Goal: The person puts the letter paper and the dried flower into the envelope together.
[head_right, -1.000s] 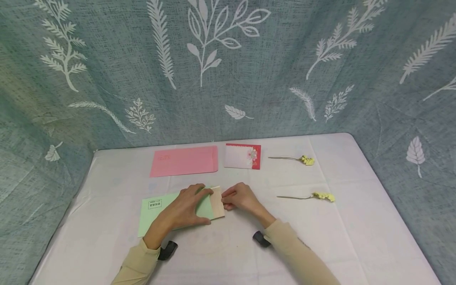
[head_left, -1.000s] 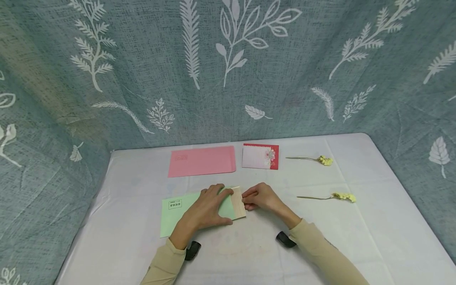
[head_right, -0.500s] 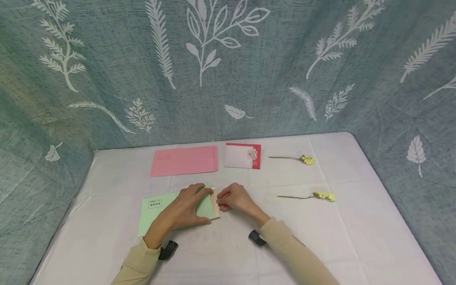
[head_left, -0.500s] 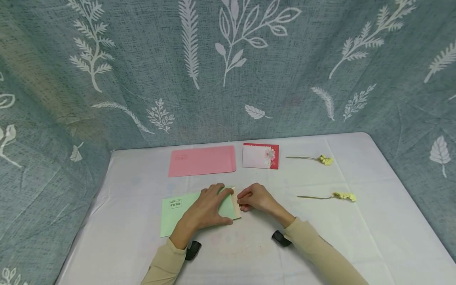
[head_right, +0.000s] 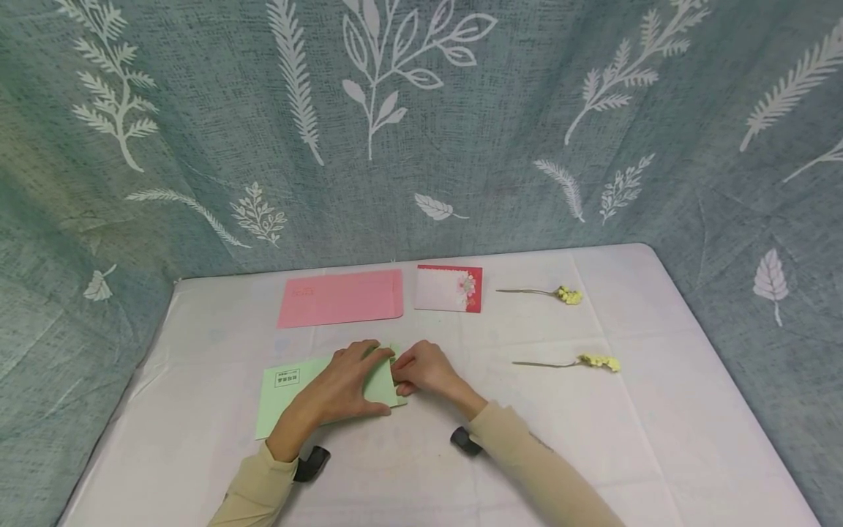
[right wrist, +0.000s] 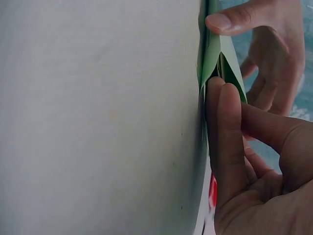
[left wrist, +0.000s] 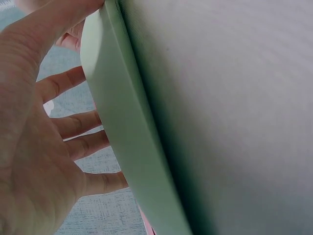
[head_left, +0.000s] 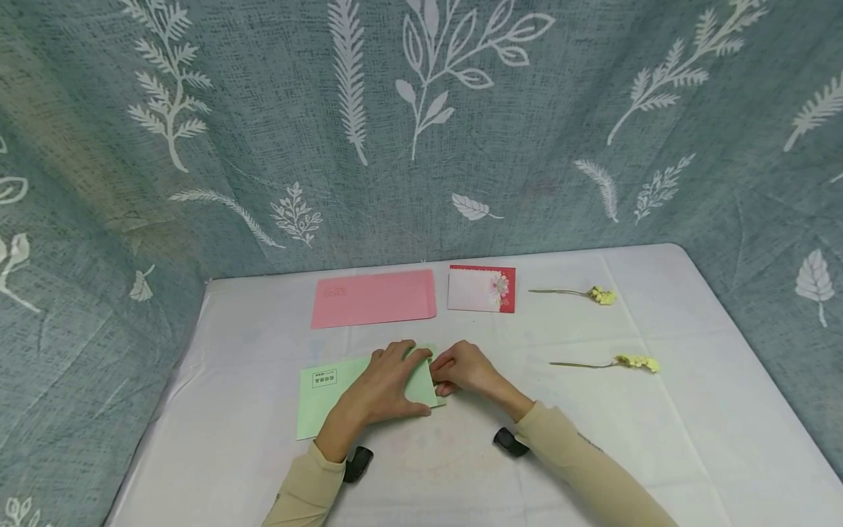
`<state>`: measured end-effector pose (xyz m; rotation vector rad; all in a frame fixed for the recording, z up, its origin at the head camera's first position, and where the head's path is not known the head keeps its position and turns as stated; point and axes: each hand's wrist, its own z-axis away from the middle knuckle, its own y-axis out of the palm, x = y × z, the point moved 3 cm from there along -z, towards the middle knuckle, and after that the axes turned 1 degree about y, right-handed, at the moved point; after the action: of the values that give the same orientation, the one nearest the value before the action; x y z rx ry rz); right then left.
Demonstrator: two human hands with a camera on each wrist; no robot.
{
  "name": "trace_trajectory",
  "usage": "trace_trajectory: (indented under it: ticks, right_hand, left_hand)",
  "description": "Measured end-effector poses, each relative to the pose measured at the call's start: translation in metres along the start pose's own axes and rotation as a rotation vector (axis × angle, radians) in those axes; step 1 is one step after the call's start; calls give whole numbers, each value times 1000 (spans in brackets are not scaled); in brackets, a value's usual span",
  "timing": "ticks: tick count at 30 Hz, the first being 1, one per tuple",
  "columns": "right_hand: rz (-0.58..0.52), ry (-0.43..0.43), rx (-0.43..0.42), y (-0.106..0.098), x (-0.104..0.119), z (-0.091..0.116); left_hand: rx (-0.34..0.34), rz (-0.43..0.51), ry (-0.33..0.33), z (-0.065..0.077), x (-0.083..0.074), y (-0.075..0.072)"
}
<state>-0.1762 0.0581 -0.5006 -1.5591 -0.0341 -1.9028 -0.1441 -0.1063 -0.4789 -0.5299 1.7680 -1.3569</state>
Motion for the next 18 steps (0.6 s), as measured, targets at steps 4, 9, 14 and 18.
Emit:
trace_trajectory:
  ticks: [4,9,14,18]
  right_hand:
    - [32,-11,-9,3,2,-1]
    - [-6,-7,16,5,3,-1]
    - [-7,-8,20,5,3,0]
    - [-40,2,38,1,4,2]
  left_hand:
    - [-1,-6,2,0,0,1]
    - [-2,-14,0,0,0,1]
    - [-2,-13,0,0,-1,0]
    - [2,-10,-5,0,-1,0]
